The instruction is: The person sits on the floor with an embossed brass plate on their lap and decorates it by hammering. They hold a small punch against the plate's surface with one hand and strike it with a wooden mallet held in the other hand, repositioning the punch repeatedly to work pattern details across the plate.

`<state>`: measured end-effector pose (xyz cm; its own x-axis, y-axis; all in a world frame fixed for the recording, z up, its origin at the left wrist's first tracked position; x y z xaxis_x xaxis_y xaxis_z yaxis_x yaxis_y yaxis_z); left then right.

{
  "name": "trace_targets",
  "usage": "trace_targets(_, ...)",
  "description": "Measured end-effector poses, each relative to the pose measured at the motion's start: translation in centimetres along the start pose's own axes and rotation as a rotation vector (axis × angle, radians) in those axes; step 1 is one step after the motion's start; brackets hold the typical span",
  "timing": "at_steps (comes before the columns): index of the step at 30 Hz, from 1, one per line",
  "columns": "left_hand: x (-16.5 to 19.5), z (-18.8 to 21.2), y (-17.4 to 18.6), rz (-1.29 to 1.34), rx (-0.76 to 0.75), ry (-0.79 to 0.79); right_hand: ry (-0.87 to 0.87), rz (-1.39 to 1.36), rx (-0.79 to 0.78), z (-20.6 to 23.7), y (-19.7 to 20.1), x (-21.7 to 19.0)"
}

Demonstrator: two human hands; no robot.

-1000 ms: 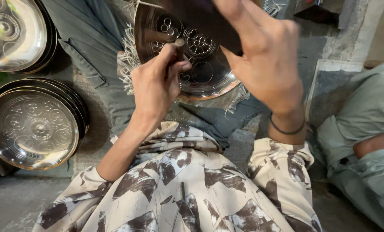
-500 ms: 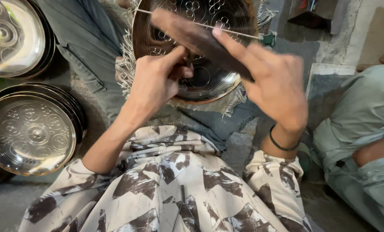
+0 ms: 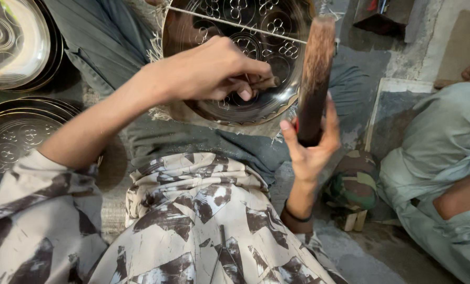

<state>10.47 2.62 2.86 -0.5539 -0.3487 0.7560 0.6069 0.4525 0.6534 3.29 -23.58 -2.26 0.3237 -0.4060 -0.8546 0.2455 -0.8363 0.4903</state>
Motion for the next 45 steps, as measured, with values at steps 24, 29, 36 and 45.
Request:
trace_targets(24, -0.1, 1.1, -0.6, -0.107, 0.057, 0.119, 0.008, 0.382, -0.167, -4.2, 2.0, -3.2)
trace_targets(29, 0.6, 2.4, -1.4, -0.174, 0.225, 0.184, 0.286, 0.484, -0.251, -7.2, 2.6, -4.4)
trace_targets(36, 1.8, 4.0, -3.5, -0.055, 0.563, 0.260, 0.423, 0.498, -0.379, -10.7, 3.1, -6.1)
trace_targets(45, 2.4, 4.4, -5.7, -0.091, 0.827, 0.501, 0.419, 0.968, -0.692, -15.2, 2.3, -12.2)
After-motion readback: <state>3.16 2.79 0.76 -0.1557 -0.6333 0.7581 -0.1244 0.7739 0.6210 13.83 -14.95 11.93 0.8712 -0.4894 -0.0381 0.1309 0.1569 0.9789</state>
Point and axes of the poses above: each hand's wrist, its own z-axis away from the middle knuckle, its own y-axis out of the back of the hand, x = y × z, the point moved 3 cm from there along -z, towards the middle knuckle, and after that the axes turned 14 degrees about -x, right-handed, at the moved point
